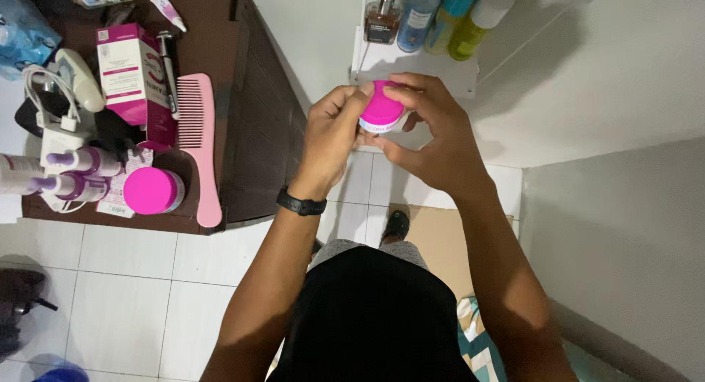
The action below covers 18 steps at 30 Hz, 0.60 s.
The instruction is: The person picks up and replaces bottles and jars on a shelf and a dresser, then picks up and wipes a black hat by hand.
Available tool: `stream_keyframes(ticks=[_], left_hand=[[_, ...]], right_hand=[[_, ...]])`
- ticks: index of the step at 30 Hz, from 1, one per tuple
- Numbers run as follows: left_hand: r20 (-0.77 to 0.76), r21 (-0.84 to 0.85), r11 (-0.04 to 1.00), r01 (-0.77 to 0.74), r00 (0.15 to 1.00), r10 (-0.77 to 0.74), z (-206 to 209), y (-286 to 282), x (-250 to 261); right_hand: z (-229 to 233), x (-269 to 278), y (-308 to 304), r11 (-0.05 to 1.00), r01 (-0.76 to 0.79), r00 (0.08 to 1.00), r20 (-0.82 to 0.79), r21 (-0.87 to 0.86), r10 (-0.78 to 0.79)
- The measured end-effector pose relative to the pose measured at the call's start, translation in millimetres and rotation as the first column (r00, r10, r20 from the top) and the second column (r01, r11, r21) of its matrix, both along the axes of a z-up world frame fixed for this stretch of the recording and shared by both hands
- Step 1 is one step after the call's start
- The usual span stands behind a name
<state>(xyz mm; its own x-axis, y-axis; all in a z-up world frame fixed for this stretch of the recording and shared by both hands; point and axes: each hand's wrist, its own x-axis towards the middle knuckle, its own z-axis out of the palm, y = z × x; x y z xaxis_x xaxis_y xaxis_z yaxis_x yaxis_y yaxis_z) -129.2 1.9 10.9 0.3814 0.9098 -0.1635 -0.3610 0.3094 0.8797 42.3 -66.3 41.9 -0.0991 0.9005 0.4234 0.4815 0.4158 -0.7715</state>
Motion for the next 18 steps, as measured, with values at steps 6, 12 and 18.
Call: stream_keyframes(ticks=[6, 12, 18], left_hand=[[-0.157, 0.119, 0.993, -0.012, 0.987, 0.031, -9, -5, 6], [-0.36, 0.164, 0.97, -0.181, 0.904, 0.23, -26, 3, -1], [-0.438, 0.506, 0.862, 0.007, 0.863, 0.25, -33, 20, -7]], right_hand=[[-21, 11, 6, 0.994, 0.081, 0.997, -0.01, -0.077, -0.082], [-42, 14, 30, 0.969, 0.236, 0.969, 0.06, 0.07, -0.24], [-62, 17, 57, 0.949, 0.242, 0.951, 0.145, 0.2, -0.273]])
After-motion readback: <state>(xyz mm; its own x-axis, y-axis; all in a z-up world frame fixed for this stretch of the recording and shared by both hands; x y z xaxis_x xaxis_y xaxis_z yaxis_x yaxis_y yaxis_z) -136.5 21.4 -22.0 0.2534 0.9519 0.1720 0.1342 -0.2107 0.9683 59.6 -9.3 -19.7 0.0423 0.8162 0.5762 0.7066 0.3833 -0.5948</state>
